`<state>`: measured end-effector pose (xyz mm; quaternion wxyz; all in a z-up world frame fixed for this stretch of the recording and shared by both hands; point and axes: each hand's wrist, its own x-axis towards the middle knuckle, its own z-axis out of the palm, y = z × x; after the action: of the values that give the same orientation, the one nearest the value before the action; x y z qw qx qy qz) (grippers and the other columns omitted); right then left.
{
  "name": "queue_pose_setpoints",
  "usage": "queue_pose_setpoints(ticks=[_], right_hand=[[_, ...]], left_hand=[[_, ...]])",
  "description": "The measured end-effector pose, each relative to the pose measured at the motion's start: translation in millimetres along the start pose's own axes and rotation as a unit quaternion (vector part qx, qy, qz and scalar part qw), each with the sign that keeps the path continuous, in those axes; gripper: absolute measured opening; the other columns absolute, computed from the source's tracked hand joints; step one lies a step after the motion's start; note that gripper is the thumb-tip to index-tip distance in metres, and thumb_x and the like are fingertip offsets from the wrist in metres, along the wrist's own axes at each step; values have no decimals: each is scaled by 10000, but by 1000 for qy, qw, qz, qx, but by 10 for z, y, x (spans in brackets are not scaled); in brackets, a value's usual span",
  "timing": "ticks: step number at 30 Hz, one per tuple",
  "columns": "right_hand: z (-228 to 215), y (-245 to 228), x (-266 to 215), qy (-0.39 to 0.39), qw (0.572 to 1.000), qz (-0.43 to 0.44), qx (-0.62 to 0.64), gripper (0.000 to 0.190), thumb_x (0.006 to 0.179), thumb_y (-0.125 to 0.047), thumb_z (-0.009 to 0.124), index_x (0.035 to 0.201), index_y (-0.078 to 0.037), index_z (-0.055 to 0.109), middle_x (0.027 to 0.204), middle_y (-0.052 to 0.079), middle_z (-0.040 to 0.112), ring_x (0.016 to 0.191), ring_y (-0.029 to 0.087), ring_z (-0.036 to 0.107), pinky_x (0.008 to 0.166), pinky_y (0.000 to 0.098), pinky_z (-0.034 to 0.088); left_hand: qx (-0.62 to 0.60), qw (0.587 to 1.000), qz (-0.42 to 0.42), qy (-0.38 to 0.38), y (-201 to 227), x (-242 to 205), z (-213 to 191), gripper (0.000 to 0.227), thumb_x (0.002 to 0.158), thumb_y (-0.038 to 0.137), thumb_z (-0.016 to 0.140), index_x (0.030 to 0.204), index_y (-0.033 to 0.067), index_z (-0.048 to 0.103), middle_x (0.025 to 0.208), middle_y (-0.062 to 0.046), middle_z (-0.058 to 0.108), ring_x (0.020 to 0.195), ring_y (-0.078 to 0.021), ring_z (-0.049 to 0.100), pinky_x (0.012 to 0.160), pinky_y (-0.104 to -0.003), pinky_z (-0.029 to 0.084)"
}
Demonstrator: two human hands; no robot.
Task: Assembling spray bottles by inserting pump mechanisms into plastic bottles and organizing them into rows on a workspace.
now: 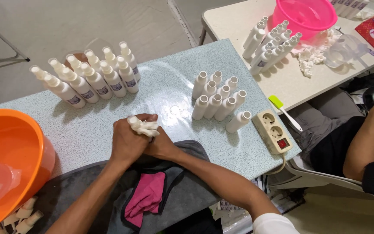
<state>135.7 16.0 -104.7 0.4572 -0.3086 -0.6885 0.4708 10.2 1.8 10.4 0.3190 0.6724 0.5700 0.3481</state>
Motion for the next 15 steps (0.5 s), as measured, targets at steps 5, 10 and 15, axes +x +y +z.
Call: queue_pose_setpoints(ticks=[5,10,15], right_hand=[[-24,124,-69,2,999,16,41,585,746,-201,880,1254,9,679,1034,178,728,933,260,719,813,380,577],[-18,201,-157,10,997,20,79,642,685,-179,913,1261,-19,679,1042,137,735,927,229,727,780,339,581],[-8,301,-251,27,990,35,132,729,603,-148,956,1271,-56,679,1054,84,744,919,189,739,737,283,586]], left_hand=[[-84,993,77,-34,133,-82,13,204,897,262,777,892,66,835,836,-184,787,994,-413,743,796,-421,606],[-168,973,112,-111,363,-160,-151,188,839,193,831,899,15,826,884,-224,805,1158,-481,670,943,-555,553],[-246,927,171,-224,296,-159,-183,128,863,160,809,857,37,845,864,-121,845,1045,-299,748,1004,-502,532]])
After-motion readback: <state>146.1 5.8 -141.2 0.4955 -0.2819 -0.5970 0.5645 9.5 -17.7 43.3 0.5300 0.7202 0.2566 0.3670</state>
